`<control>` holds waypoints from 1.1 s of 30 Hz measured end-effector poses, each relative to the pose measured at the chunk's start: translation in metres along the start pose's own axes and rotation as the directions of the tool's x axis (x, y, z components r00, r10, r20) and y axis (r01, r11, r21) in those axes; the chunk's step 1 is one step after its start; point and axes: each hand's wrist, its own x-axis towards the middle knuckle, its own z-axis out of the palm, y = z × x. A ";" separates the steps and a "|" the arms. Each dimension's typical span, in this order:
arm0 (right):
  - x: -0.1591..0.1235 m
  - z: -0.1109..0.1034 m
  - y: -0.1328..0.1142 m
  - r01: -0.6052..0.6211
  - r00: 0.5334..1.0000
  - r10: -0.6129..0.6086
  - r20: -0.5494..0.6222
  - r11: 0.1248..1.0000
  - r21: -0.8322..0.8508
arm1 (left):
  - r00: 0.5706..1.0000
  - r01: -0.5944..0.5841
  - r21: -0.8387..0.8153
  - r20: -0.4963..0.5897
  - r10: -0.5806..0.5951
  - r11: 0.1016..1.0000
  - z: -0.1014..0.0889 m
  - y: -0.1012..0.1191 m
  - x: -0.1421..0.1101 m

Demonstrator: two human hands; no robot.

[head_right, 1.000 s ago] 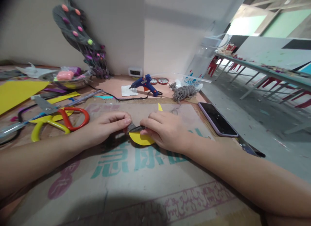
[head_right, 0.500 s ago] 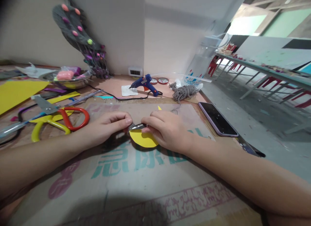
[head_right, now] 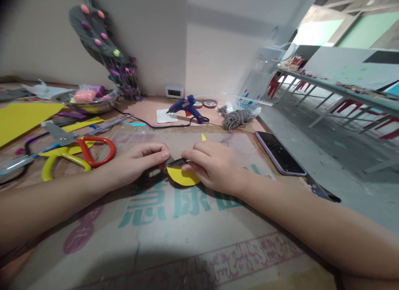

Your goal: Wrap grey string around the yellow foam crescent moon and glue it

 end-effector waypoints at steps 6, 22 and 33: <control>0.001 0.000 0.000 -0.004 1.000 0.004 0.001 1.000 -0.005 | 1.000 0.017 -0.021 0.003 -0.016 1.000 0.000 0.001 -0.001; 0.001 0.001 0.002 -0.002 1.000 0.002 -0.031 1.000 0.008 | 0.999 -0.037 0.078 0.000 0.037 0.996 0.002 0.004 -0.001; 0.002 0.000 0.001 -0.007 1.000 0.007 0.009 1.000 -0.026 | 0.999 -0.033 0.063 -0.002 0.033 0.997 0.001 0.003 -0.001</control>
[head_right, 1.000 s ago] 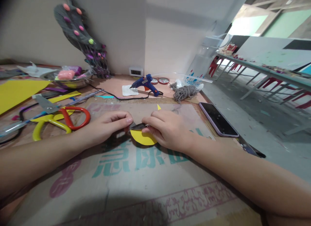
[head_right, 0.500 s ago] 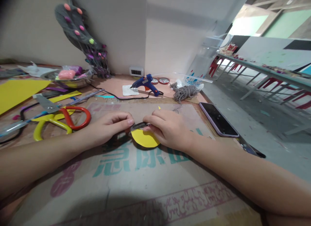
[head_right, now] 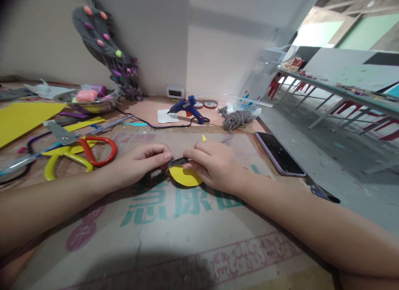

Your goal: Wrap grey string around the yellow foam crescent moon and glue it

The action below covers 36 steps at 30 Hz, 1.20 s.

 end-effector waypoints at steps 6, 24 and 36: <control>0.000 0.000 -0.001 0.002 1.000 -0.002 -0.006 1.000 -0.010 | 1.000 0.015 -0.009 -0.004 -0.015 1.000 0.001 -0.001 0.001; 0.000 0.001 -0.001 -0.010 1.000 0.010 -0.017 1.000 0.001 | 1.000 -0.014 0.064 0.000 0.014 0.998 0.001 -0.001 0.001; -0.001 0.000 0.000 0.000 1.000 0.000 0.010 1.000 0.012 | 1.000 -0.015 0.074 -0.010 0.016 0.997 0.001 0.000 0.001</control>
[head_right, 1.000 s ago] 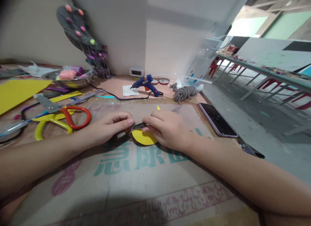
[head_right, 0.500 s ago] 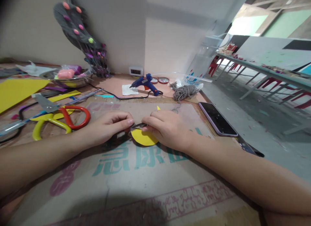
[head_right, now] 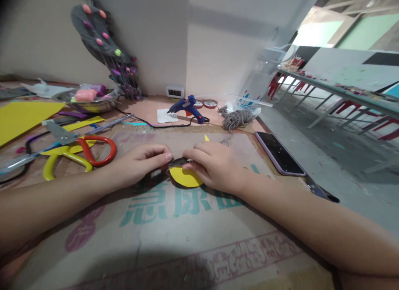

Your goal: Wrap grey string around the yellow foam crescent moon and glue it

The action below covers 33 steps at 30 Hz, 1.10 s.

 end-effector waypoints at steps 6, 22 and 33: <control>0.000 0.000 0.000 0.025 1.000 -0.026 -0.008 0.999 -0.036 | 1.000 -0.012 0.024 0.012 0.011 1.000 0.000 0.000 0.001; 0.001 -0.005 -0.002 -0.047 0.998 0.050 -0.030 0.995 0.088 | 1.000 -0.011 0.019 -0.009 0.012 1.000 0.001 0.000 0.001; 0.001 0.003 0.005 0.027 1.000 -0.027 -0.015 1.000 -0.014 | 0.998 -0.035 0.086 -0.046 0.039 0.996 0.001 0.001 -0.001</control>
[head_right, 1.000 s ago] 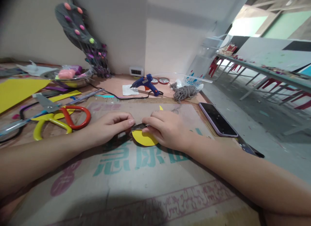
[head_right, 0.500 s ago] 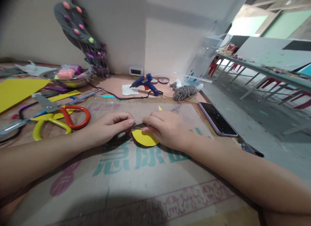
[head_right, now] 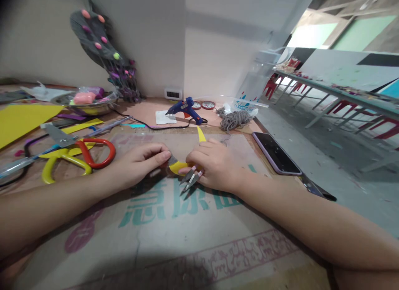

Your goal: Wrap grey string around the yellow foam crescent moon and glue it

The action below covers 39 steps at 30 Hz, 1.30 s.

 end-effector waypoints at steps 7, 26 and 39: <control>0.000 0.002 0.000 -0.031 1.000 0.031 0.003 1.000 0.004 | 0.999 -0.018 0.081 -0.026 0.020 0.997 0.002 -0.002 0.000; 0.000 0.004 0.001 -0.045 0.999 0.045 0.010 0.998 0.031 | 0.999 0.030 0.023 0.016 -0.030 0.999 0.000 0.001 -0.001; -0.002 0.005 0.003 -0.044 0.999 0.044 -0.010 0.999 0.026 | 1.000 -0.016 0.059 -0.012 0.016 0.998 0.003 -0.004 0.000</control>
